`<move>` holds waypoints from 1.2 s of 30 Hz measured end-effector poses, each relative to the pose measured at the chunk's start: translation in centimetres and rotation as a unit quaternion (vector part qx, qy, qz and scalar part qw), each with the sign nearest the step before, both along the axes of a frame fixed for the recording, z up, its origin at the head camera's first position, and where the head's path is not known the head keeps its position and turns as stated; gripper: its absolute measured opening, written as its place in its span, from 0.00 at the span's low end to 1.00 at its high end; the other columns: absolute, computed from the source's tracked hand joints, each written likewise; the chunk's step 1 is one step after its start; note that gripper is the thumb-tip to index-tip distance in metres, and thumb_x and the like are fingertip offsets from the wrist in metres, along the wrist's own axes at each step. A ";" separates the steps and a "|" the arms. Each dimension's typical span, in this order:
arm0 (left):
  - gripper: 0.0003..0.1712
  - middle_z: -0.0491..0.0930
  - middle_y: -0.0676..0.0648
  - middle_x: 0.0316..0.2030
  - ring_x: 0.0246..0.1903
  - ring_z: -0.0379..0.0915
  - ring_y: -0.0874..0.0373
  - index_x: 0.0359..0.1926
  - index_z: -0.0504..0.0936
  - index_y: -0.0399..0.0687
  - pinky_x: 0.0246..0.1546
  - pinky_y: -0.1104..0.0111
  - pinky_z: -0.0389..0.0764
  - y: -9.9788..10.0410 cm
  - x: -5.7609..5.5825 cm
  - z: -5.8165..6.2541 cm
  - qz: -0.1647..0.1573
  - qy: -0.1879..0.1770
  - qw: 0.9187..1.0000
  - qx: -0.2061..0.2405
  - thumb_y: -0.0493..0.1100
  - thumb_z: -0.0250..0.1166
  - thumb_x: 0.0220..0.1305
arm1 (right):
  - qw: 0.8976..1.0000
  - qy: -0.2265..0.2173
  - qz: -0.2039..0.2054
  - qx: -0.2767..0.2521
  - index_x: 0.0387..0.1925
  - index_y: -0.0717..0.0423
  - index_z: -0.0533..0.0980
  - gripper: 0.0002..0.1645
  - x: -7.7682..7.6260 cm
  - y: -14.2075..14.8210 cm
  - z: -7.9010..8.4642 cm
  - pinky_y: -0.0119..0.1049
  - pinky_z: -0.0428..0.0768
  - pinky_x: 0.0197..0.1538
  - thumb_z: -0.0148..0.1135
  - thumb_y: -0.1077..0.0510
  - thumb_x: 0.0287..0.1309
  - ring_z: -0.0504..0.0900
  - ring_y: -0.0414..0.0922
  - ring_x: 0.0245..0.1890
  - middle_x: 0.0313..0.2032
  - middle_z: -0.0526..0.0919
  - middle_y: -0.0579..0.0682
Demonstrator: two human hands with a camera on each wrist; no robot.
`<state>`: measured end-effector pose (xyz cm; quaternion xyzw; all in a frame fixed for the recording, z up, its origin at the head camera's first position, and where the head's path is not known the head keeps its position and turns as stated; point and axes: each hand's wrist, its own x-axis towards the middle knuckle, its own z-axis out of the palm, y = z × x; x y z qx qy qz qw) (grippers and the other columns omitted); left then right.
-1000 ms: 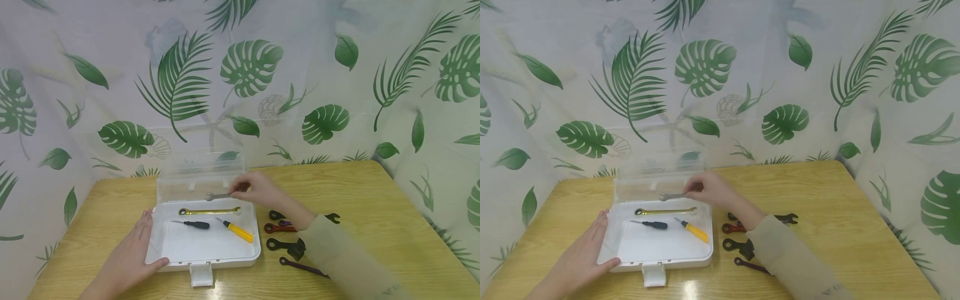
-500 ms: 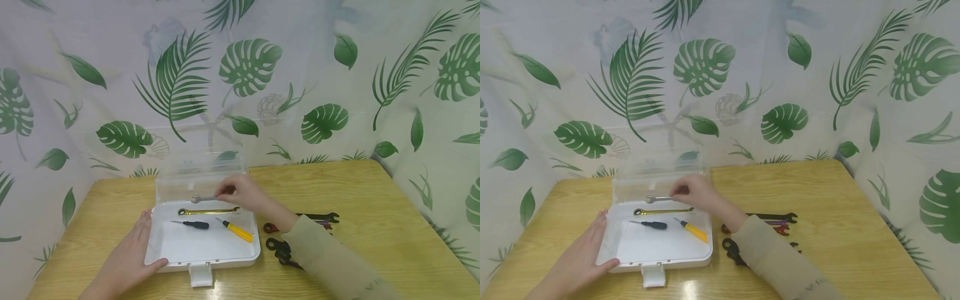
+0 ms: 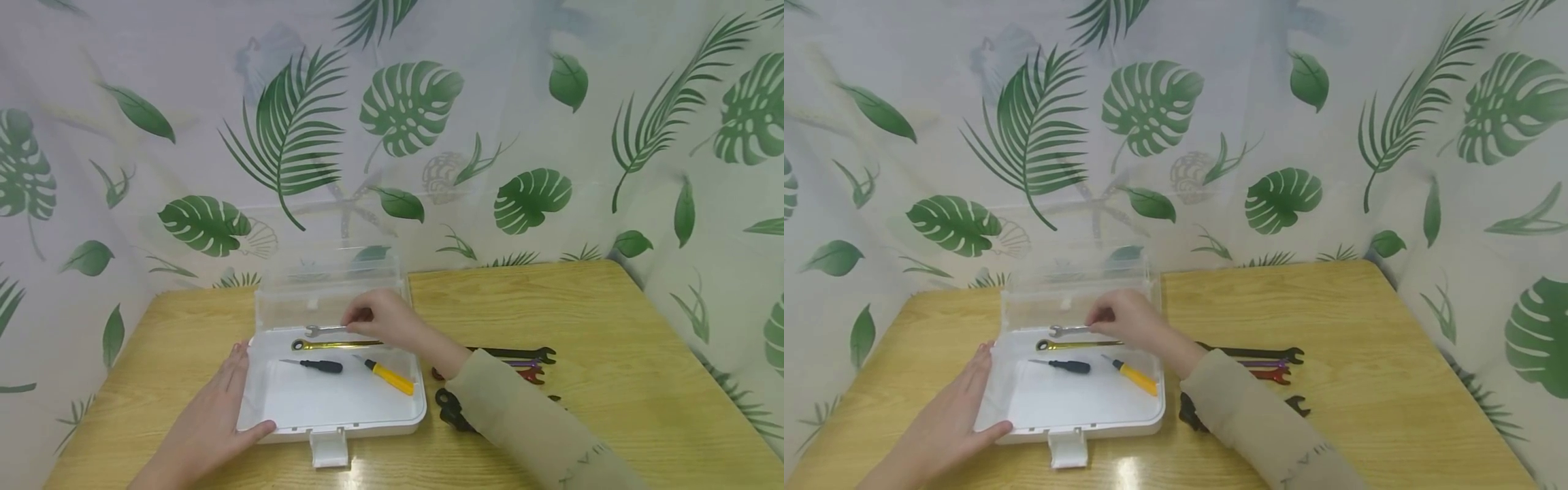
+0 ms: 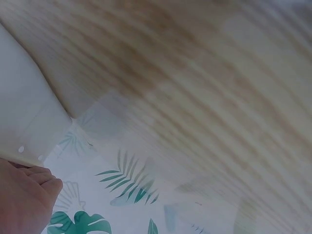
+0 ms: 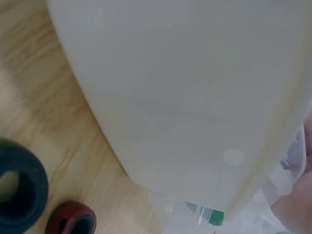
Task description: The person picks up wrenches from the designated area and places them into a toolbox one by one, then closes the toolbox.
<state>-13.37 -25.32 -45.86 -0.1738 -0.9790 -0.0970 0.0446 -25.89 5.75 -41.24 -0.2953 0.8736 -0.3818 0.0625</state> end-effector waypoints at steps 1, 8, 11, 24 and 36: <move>0.72 0.53 0.28 0.82 0.79 0.56 0.31 0.81 0.49 0.24 0.76 0.40 0.69 0.0 0.0 0.0 0.000 -0.001 1.000 -0.001 0.75 0.69 0.61 | 1.000 -0.001 -0.002 0.002 0.39 0.56 0.89 0.03 0.0 0.0 0.0 0.20 0.81 0.40 0.73 0.64 0.65 0.80 0.38 0.34 0.38 0.92 0.50; 0.73 0.52 0.27 0.82 0.79 0.56 0.30 0.81 0.49 0.24 0.76 0.40 0.69 0.1 -0.1 0.2 0.003 -0.013 1.000 -0.005 0.76 0.68 0.61 | 1.000 -0.010 -0.011 0.014 0.38 0.56 0.89 0.03 0.2 -0.2 0.3 0.24 0.83 0.41 0.72 0.64 0.66 0.81 0.40 0.35 0.38 0.92 0.50; 0.73 0.52 0.27 0.82 0.79 0.55 0.30 0.81 0.48 0.24 0.76 0.40 0.68 0.2 0.0 0.3 0.004 -0.017 1.000 -0.005 0.76 0.68 0.61 | 1.000 -0.011 -0.016 0.023 0.38 0.55 0.90 0.03 0.2 -0.3 0.3 0.25 0.84 0.42 0.73 0.64 0.66 0.81 0.40 0.34 0.38 0.92 0.49; 0.72 0.51 0.28 0.82 0.79 0.55 0.30 0.81 0.49 0.24 0.76 0.39 0.67 0.2 0.0 0.3 0.010 -0.024 1.000 -0.003 0.76 0.67 0.62 | 0.999 -0.028 -0.031 0.027 0.42 0.54 0.90 0.06 0.3 -0.7 0.1 0.29 0.88 0.47 0.72 0.64 0.66 0.84 0.40 0.38 0.41 0.92 0.49; 0.72 0.53 0.27 0.82 0.79 0.56 0.30 0.80 0.49 0.23 0.76 0.40 0.68 0.1 0.0 0.2 0.003 -0.011 1.000 -0.007 0.76 0.67 0.62 | 0.999 -0.029 -0.017 -0.025 0.45 0.59 0.89 0.07 0.4 0.3 0.3 0.26 0.86 0.48 0.71 0.65 0.66 0.85 0.41 0.40 0.42 0.92 0.51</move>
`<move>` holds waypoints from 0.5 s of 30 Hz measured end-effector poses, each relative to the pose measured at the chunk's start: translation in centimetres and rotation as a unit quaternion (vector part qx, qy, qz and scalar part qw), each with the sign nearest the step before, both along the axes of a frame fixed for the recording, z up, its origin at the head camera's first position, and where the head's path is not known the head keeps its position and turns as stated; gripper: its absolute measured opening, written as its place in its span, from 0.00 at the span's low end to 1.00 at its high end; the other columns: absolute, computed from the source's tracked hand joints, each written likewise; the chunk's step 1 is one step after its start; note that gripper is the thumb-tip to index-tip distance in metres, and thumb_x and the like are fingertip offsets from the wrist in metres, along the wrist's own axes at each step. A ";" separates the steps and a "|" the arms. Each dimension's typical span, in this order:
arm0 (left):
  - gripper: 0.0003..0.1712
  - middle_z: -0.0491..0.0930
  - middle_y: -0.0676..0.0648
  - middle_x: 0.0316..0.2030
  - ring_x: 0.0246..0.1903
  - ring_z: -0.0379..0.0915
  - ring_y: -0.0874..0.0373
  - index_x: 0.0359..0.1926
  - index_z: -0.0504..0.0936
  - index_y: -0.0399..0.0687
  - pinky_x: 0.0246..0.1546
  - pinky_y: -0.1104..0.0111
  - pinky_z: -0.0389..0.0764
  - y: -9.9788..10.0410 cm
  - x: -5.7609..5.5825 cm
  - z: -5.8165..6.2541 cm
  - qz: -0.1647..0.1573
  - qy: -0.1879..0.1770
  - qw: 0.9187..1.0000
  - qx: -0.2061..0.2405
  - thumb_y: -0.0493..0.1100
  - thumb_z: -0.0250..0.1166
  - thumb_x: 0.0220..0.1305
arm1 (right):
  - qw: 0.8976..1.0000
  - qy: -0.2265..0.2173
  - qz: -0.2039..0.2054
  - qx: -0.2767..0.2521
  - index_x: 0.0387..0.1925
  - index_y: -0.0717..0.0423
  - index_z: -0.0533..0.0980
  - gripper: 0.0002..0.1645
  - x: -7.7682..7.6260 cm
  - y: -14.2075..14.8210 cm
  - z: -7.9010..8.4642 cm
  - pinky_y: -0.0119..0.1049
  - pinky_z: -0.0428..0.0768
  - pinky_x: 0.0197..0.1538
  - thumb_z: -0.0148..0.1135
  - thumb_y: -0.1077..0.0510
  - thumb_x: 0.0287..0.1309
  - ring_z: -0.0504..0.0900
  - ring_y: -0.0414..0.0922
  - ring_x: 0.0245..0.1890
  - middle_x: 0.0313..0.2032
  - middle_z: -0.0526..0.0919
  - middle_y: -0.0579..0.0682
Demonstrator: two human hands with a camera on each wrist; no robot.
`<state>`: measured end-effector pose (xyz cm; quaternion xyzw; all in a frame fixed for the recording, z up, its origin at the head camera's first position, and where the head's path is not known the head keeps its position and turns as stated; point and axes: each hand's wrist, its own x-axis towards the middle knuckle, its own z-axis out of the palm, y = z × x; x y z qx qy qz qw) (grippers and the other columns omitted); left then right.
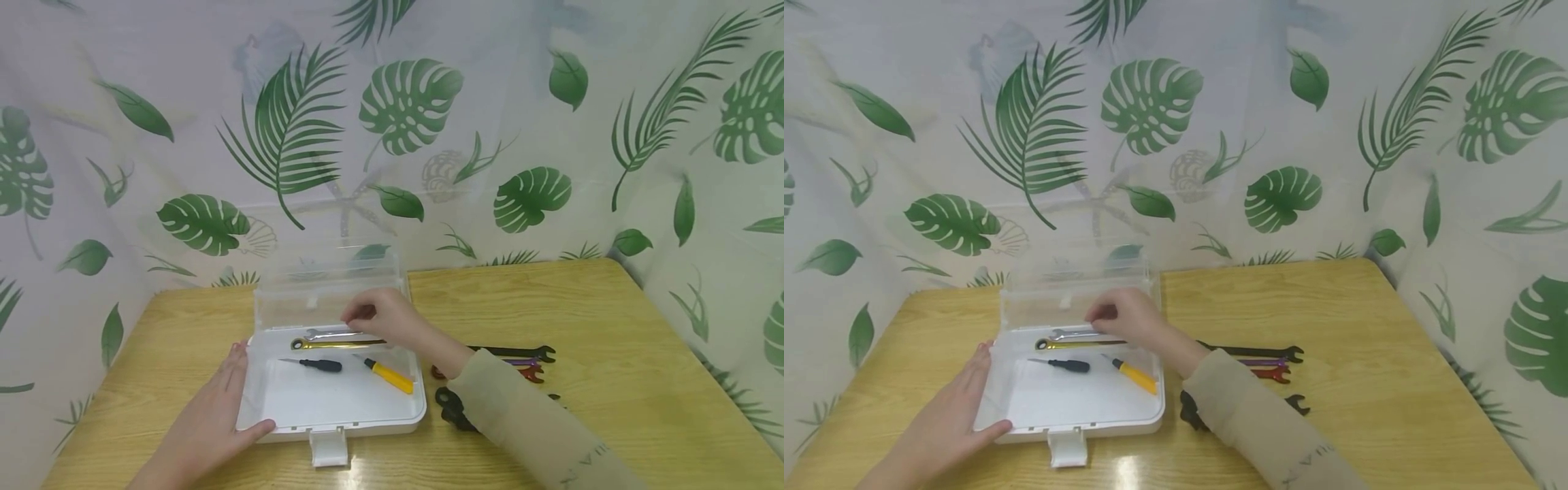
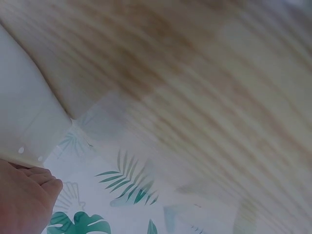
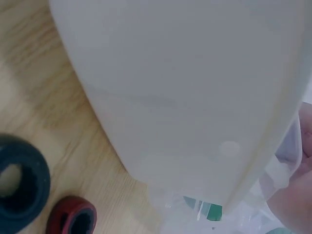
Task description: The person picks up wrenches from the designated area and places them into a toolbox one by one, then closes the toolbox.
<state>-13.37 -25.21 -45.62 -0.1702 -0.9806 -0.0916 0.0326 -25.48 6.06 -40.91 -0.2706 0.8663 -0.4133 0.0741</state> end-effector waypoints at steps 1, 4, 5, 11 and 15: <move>0.72 0.53 0.27 0.82 0.79 0.56 0.30 0.80 0.49 0.23 0.76 0.40 0.68 0.0 0.0 0.0 0.000 0.001 1.000 0.001 0.76 0.68 0.62 | 1.000 -0.002 0.003 -0.003 0.45 0.59 0.89 0.07 0.1 0.1 0.0 0.25 0.86 0.48 0.71 0.66 0.66 0.85 0.41 0.40 0.43 0.92 0.52; 0.72 0.53 0.27 0.82 0.79 0.57 0.30 0.81 0.49 0.23 0.76 0.40 0.68 0.0 0.1 -0.1 0.001 0.001 1.000 0.002 0.76 0.67 0.62 | 1.000 -0.005 0.010 -0.014 0.44 0.59 0.89 0.07 0.3 0.4 0.2 0.25 0.86 0.48 0.70 0.66 0.66 0.85 0.41 0.40 0.42 0.92 0.52; 0.72 0.53 0.27 0.82 0.79 0.56 0.31 0.81 0.49 0.24 0.76 0.40 0.68 0.0 0.1 -0.1 0.001 0.000 1.000 0.002 0.76 0.67 0.62 | 1.000 -0.005 0.012 -0.018 0.44 0.60 0.88 0.07 0.3 0.6 0.2 0.26 0.87 0.48 0.70 0.66 0.66 0.85 0.41 0.40 0.42 0.92 0.53; 0.72 0.52 0.27 0.82 0.79 0.56 0.30 0.81 0.48 0.24 0.76 0.40 0.68 0.0 0.0 -0.2 0.001 0.001 1.000 0.009 0.76 0.68 0.62 | 1.000 0.001 0.013 -0.027 0.46 0.63 0.88 0.08 0.5 1.6 0.1 0.27 0.87 0.48 0.70 0.66 0.67 0.86 0.41 0.40 0.42 0.92 0.54; 0.72 0.52 0.27 0.82 0.80 0.55 0.30 0.81 0.49 0.24 0.76 0.40 0.67 -0.1 0.0 -0.3 0.000 0.005 1.000 0.013 0.74 0.69 0.62 | 0.999 -0.002 0.009 -0.032 0.46 0.63 0.87 0.08 0.7 2.1 0.3 0.26 0.88 0.45 0.69 0.66 0.67 0.86 0.41 0.39 0.42 0.91 0.54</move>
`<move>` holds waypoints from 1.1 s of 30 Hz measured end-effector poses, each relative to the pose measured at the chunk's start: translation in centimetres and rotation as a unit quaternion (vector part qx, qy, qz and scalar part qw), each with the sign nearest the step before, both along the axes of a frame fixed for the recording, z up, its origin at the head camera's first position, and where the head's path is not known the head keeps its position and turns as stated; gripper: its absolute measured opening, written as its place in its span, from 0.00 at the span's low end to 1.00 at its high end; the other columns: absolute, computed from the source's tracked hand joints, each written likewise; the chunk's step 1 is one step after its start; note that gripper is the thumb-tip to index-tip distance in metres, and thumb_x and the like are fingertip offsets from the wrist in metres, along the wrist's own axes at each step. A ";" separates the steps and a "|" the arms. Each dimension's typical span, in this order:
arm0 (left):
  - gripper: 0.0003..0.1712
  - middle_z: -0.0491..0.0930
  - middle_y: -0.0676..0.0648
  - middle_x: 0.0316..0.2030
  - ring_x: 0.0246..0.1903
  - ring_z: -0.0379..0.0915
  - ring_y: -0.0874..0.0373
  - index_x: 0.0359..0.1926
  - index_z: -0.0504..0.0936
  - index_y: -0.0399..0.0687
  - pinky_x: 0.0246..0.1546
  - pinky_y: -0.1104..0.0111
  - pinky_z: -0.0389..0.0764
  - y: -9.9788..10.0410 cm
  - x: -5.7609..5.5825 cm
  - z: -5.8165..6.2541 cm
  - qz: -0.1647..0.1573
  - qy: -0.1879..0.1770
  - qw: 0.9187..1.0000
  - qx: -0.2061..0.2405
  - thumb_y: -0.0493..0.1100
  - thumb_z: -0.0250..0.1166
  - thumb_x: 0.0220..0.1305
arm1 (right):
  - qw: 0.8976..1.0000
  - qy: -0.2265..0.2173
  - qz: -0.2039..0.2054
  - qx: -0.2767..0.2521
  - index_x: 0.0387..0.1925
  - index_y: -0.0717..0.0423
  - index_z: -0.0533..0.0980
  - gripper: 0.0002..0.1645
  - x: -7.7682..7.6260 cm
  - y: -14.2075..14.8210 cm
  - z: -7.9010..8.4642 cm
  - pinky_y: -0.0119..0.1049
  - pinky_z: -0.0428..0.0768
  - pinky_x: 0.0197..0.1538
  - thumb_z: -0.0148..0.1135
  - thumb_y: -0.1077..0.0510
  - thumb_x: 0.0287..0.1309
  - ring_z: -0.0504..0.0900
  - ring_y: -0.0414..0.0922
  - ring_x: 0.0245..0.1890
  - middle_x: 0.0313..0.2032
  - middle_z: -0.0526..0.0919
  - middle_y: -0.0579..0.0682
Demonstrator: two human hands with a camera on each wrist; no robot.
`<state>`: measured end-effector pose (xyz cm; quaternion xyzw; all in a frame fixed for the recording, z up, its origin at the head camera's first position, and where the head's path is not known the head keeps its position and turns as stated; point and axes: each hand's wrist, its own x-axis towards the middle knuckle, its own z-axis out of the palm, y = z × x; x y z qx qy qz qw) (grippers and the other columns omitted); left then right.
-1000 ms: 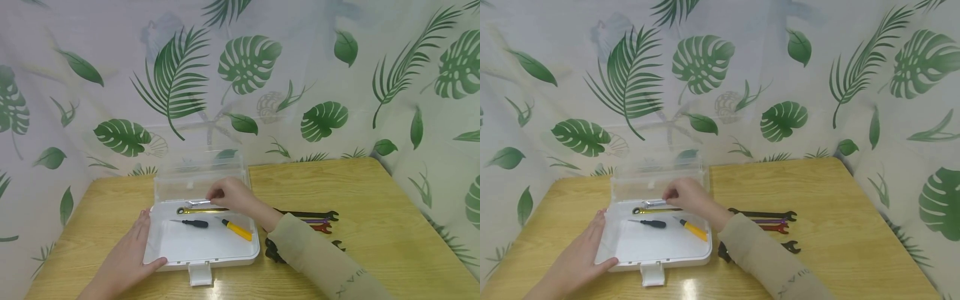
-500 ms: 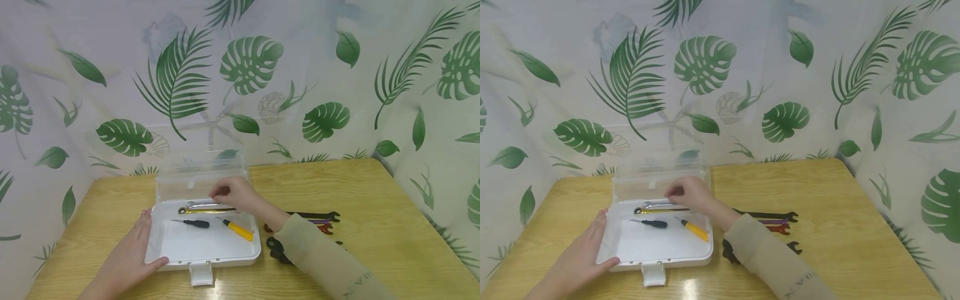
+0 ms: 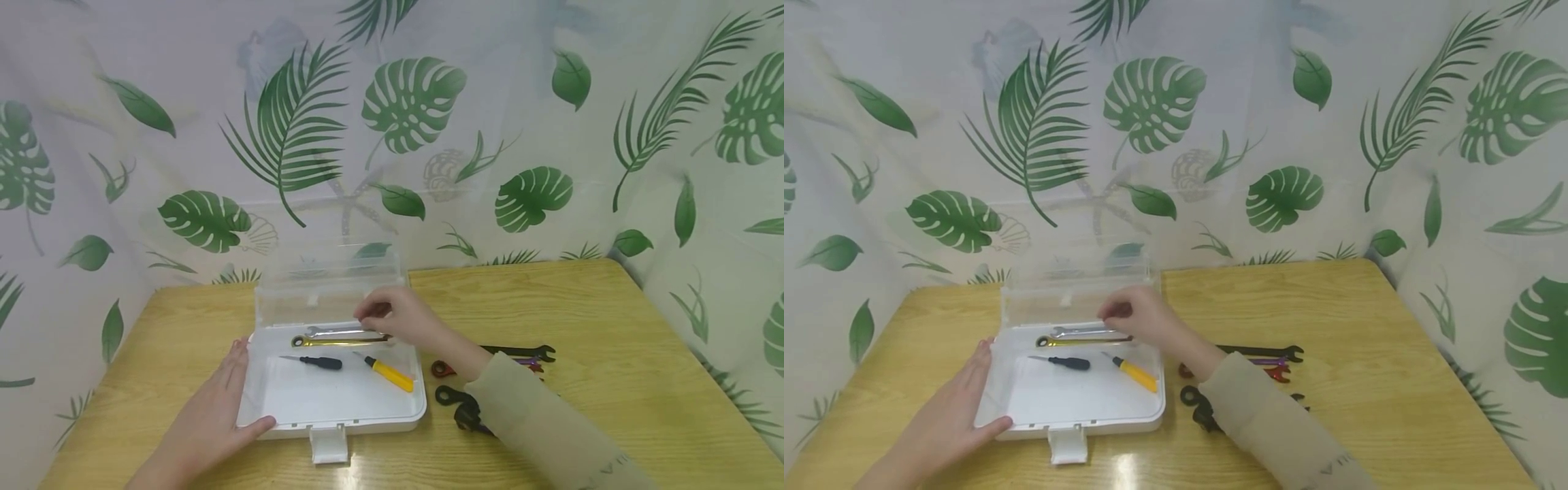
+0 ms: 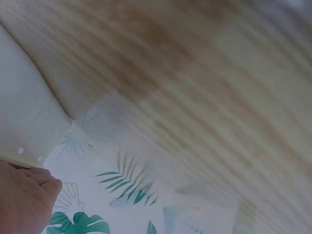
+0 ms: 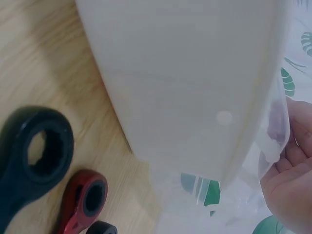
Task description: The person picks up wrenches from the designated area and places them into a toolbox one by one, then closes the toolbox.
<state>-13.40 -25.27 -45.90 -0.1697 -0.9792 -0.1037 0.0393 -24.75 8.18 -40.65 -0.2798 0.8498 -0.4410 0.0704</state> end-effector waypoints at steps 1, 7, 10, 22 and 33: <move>0.72 0.52 0.27 0.81 0.80 0.55 0.30 0.81 0.49 0.23 0.76 0.40 0.67 0.0 0.0 0.0 0.000 0.001 1.000 0.001 0.74 0.69 0.61 | 1.000 0.000 -0.001 -0.002 0.46 0.63 0.87 0.08 0.1 0.1 0.1 0.26 0.88 0.43 0.69 0.66 0.67 0.86 0.41 0.38 0.42 0.91 0.55; 0.71 0.53 0.27 0.81 0.79 0.56 0.30 0.80 0.50 0.23 0.76 0.40 0.68 0.1 0.1 0.2 -0.001 0.002 1.000 -0.001 0.73 0.69 0.61 | 1.000 -0.002 -0.007 -0.009 0.46 0.63 0.88 0.09 0.3 0.9 0.4 0.26 0.87 0.42 0.69 0.67 0.67 0.86 0.40 0.37 0.43 0.91 0.55; 0.71 0.53 0.27 0.81 0.80 0.55 0.31 0.81 0.50 0.23 0.76 0.40 0.68 0.2 0.2 0.3 -0.001 0.000 1.000 -0.006 0.74 0.69 0.61 | 1.000 0.002 -0.009 -0.012 0.47 0.63 0.87 0.09 0.4 1.4 0.5 0.28 0.88 0.45 0.70 0.67 0.66 0.87 0.42 0.39 0.43 0.92 0.55; 0.72 0.52 0.27 0.82 0.80 0.54 0.31 0.81 0.49 0.24 0.76 0.39 0.68 0.1 0.0 0.5 -0.003 0.009 1.000 -0.020 0.75 0.68 0.61 | 0.999 0.048 -0.018 -0.012 0.44 0.65 0.87 0.08 0.6 3.9 1.0 0.37 0.90 0.49 0.70 0.68 0.65 0.89 0.47 0.41 0.42 0.92 0.58; 0.73 0.52 0.28 0.82 0.80 0.54 0.31 0.82 0.47 0.25 0.76 0.39 0.68 0.1 0.0 0.5 0.001 -0.002 1.000 -0.015 0.76 0.67 0.61 | 0.996 0.055 -0.067 0.007 0.43 0.63 0.88 0.07 0.3 7.2 0.2 0.34 0.88 0.47 0.70 0.68 0.64 0.89 0.48 0.40 0.41 0.92 0.57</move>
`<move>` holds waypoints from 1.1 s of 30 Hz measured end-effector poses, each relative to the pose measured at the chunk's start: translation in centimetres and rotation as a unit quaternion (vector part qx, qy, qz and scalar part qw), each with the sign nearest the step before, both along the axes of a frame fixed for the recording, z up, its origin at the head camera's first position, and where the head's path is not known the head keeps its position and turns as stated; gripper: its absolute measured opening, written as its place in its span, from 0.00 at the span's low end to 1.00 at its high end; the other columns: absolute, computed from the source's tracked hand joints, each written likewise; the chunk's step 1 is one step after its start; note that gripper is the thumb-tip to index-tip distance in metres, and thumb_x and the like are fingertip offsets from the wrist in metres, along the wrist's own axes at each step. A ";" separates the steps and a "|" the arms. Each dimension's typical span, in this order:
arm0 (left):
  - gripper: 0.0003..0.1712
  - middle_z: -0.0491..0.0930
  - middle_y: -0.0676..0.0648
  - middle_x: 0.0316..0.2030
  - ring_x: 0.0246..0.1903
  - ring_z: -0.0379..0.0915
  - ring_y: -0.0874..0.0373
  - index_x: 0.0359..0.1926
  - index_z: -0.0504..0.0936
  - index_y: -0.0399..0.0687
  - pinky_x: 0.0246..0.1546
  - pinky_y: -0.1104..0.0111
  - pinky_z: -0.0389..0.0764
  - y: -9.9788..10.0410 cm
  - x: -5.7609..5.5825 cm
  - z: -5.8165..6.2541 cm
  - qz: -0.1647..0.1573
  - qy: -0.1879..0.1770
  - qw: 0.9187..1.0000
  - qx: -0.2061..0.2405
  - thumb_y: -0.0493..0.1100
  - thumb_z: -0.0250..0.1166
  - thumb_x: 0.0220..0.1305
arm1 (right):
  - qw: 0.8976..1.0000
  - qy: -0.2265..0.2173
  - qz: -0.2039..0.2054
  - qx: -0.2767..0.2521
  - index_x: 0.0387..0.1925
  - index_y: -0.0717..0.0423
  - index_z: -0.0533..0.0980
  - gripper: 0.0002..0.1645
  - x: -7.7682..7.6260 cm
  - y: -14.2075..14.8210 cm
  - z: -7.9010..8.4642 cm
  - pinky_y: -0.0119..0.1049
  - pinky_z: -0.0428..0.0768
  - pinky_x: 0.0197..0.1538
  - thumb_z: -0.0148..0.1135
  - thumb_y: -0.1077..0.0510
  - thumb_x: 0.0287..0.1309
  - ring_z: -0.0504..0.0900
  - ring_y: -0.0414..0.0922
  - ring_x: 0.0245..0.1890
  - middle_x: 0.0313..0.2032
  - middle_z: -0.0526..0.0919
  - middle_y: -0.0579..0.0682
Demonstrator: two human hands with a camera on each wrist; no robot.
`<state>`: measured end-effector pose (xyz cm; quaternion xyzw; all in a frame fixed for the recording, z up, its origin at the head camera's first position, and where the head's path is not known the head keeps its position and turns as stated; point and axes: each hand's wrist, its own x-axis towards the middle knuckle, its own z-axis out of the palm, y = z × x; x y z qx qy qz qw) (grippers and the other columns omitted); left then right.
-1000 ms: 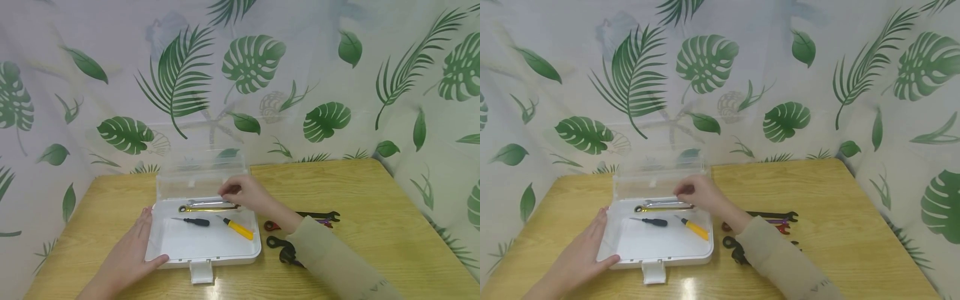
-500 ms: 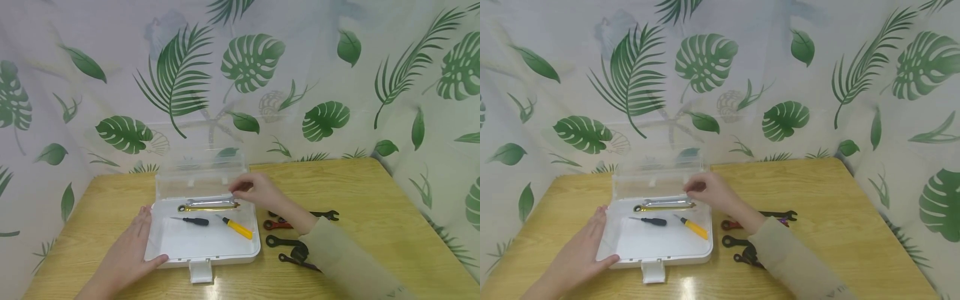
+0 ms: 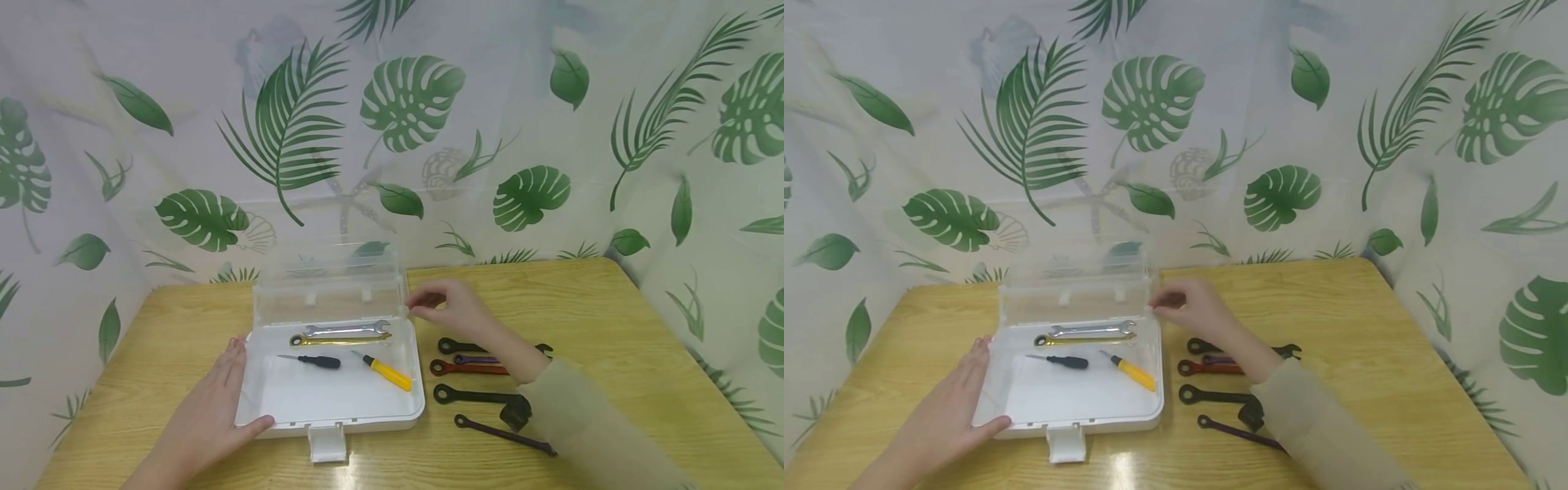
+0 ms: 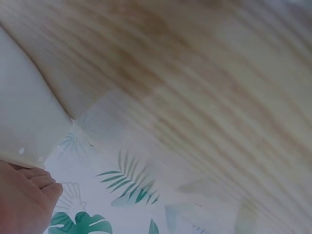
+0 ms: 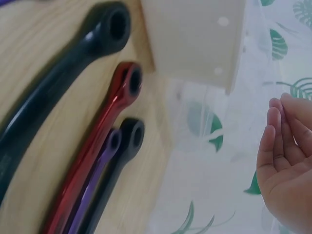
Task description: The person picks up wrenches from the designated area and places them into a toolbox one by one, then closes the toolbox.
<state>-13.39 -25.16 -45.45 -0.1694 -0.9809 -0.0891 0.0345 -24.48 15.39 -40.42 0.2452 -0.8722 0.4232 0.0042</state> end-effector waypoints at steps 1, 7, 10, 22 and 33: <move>0.73 0.52 0.28 0.82 0.80 0.55 0.31 0.82 0.47 0.25 0.76 0.39 0.68 0.0 0.0 0.0 0.001 0.000 1.000 0.001 0.76 0.67 0.61 | 1.000 0.001 -0.004 0.002 0.43 0.63 0.88 0.07 -0.1 0.3 -0.1 0.34 0.88 0.47 0.70 0.68 0.64 0.89 0.48 0.40 0.41 0.92 0.57; 0.73 0.53 0.28 0.82 0.80 0.56 0.31 0.81 0.48 0.24 0.75 0.39 0.68 -0.1 -0.1 -0.1 -0.002 0.002 1.000 0.003 0.76 0.67 0.61 | 1.000 -0.002 -0.025 0.006 0.44 0.62 0.88 0.08 -0.2 2.1 -0.6 0.34 0.88 0.48 0.70 0.66 0.65 0.89 0.47 0.41 0.42 0.92 0.57; 0.72 0.53 0.28 0.82 0.79 0.56 0.31 0.81 0.49 0.24 0.75 0.39 0.68 -0.1 -0.1 -0.2 -0.003 0.005 1.000 0.003 0.76 0.67 0.61 | 0.999 -0.002 -0.035 0.008 0.45 0.62 0.88 0.08 -0.1 2.9 -0.8 0.32 0.88 0.47 0.70 0.66 0.66 0.89 0.47 0.41 0.43 0.92 0.57; 0.71 0.55 0.28 0.81 0.79 0.57 0.31 0.80 0.51 0.23 0.76 0.39 0.68 0.0 0.1 -0.2 0.001 0.003 1.000 -0.001 0.76 0.67 0.62 | 0.996 -0.004 -0.083 0.028 0.44 0.60 0.88 0.07 0.5 6.6 -1.9 0.31 0.86 0.45 0.70 0.64 0.67 0.89 0.47 0.41 0.43 0.92 0.56; 0.71 0.53 0.28 0.82 0.80 0.55 0.31 0.81 0.49 0.24 0.76 0.39 0.67 -0.2 0.0 -0.5 0.003 0.003 1.000 0.009 0.75 0.68 0.62 | 0.993 -0.020 -0.111 0.037 0.48 0.62 0.88 0.10 1.3 9.9 -2.4 0.26 0.84 0.44 0.70 0.63 0.69 0.88 0.41 0.41 0.46 0.92 0.58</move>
